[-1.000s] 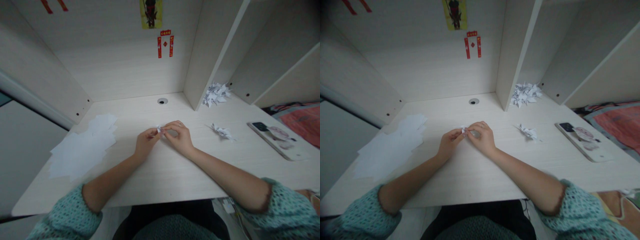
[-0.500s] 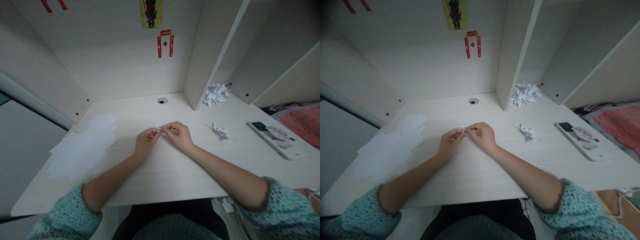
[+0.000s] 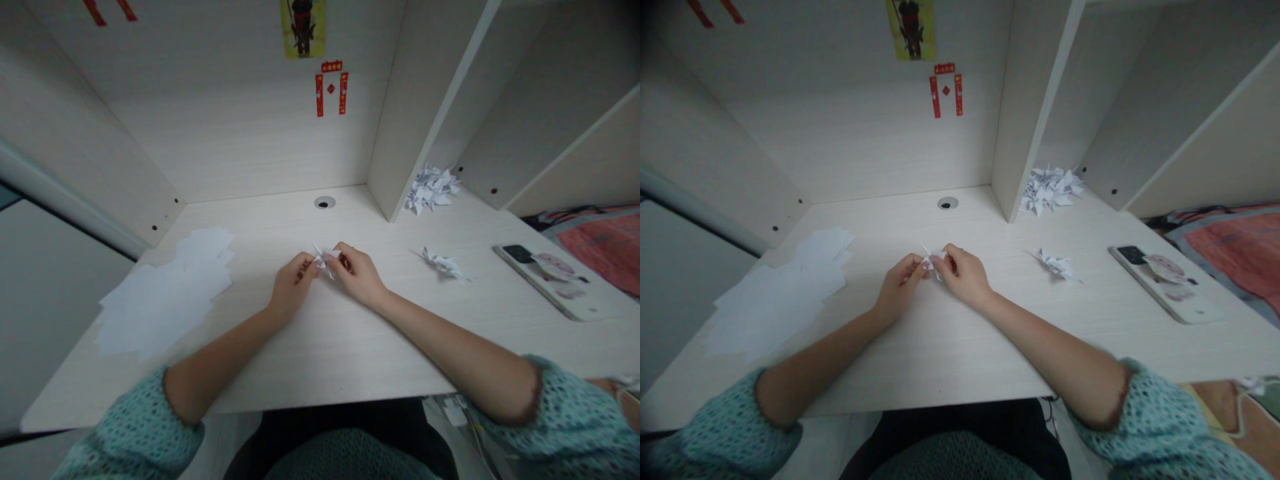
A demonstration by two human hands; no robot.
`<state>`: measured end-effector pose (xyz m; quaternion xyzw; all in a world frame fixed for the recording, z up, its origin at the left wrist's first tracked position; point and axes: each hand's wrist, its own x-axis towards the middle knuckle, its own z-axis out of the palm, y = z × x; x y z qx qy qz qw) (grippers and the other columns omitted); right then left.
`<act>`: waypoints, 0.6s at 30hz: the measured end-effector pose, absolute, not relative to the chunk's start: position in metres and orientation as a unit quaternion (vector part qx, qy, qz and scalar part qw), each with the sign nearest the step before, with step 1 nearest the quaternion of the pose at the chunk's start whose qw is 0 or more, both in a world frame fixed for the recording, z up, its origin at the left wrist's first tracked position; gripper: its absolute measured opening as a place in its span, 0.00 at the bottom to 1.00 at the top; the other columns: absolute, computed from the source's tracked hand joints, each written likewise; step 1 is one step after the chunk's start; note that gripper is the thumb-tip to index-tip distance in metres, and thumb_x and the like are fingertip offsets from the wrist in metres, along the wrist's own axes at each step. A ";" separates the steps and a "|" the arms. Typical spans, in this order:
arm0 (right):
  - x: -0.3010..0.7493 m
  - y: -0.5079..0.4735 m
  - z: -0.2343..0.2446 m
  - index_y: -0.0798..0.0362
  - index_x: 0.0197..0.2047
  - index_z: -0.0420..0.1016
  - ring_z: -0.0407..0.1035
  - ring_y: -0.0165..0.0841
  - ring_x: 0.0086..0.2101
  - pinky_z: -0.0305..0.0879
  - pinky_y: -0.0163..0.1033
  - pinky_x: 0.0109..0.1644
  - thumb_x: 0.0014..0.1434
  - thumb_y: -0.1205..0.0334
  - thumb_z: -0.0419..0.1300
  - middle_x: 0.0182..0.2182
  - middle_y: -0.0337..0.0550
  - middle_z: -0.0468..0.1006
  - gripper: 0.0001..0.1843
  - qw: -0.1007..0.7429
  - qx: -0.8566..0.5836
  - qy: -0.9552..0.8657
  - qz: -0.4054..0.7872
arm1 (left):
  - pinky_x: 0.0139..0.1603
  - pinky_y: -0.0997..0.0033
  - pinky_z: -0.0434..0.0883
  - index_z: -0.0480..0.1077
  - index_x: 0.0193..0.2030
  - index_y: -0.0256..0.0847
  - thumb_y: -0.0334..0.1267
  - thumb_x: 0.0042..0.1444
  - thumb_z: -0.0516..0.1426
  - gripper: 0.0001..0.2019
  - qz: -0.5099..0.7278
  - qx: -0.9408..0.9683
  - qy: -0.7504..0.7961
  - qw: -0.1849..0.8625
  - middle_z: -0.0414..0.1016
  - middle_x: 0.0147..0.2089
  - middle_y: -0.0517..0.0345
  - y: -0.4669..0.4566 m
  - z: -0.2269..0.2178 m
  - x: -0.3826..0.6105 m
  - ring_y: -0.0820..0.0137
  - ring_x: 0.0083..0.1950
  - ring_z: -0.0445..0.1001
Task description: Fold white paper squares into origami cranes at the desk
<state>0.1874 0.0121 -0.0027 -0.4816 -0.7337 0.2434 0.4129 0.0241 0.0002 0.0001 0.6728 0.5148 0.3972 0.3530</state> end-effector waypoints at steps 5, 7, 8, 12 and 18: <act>0.187 0.012 -0.004 0.50 0.28 0.64 0.62 0.30 0.24 0.55 0.34 0.30 0.64 0.51 0.46 0.21 0.36 0.67 0.17 0.395 -0.451 -0.750 0.280 | 0.32 0.74 0.64 0.67 0.29 0.42 0.49 0.58 0.51 0.14 0.398 0.680 0.507 0.350 0.70 0.27 0.62 0.001 -0.003 0.024 0.73 0.28 0.68; 0.187 0.012 -0.004 0.50 0.28 0.63 0.63 0.31 0.25 0.56 0.34 0.31 0.64 0.52 0.45 0.22 0.36 0.67 0.17 0.396 -0.444 -0.756 0.273 | 0.32 0.74 0.64 0.66 0.27 0.42 0.49 0.58 0.51 0.15 0.390 0.686 0.506 0.348 0.69 0.25 0.62 0.001 -0.004 0.024 0.73 0.28 0.68; 0.187 0.012 -0.004 0.50 0.28 0.63 0.63 0.31 0.25 0.56 0.34 0.32 0.65 0.52 0.45 0.22 0.36 0.67 0.17 0.395 -0.441 -0.760 0.268 | 0.32 0.74 0.64 0.66 0.26 0.41 0.49 0.58 0.51 0.16 0.384 0.690 0.506 0.347 0.69 0.25 0.62 0.001 -0.004 0.024 0.72 0.28 0.68; 0.188 0.013 -0.004 0.50 0.27 0.63 0.62 0.31 0.26 0.55 0.35 0.33 0.65 0.54 0.44 0.22 0.37 0.66 0.17 0.393 -0.425 -0.774 0.256 | 0.34 0.73 0.65 0.68 0.24 0.41 0.49 0.59 0.50 0.18 0.371 0.696 0.501 0.357 0.70 0.25 0.61 0.000 -0.004 0.024 0.71 0.29 0.69; 0.185 0.017 -0.008 0.52 0.23 0.62 0.59 0.29 0.25 0.56 0.35 0.32 0.64 0.49 0.47 0.21 0.36 0.63 0.21 0.445 -0.389 -0.722 0.361 | 0.34 0.73 0.64 0.70 0.26 0.40 0.49 0.58 0.51 0.17 0.416 0.644 0.450 0.458 0.69 0.25 0.60 0.004 -0.005 0.023 0.71 0.29 0.67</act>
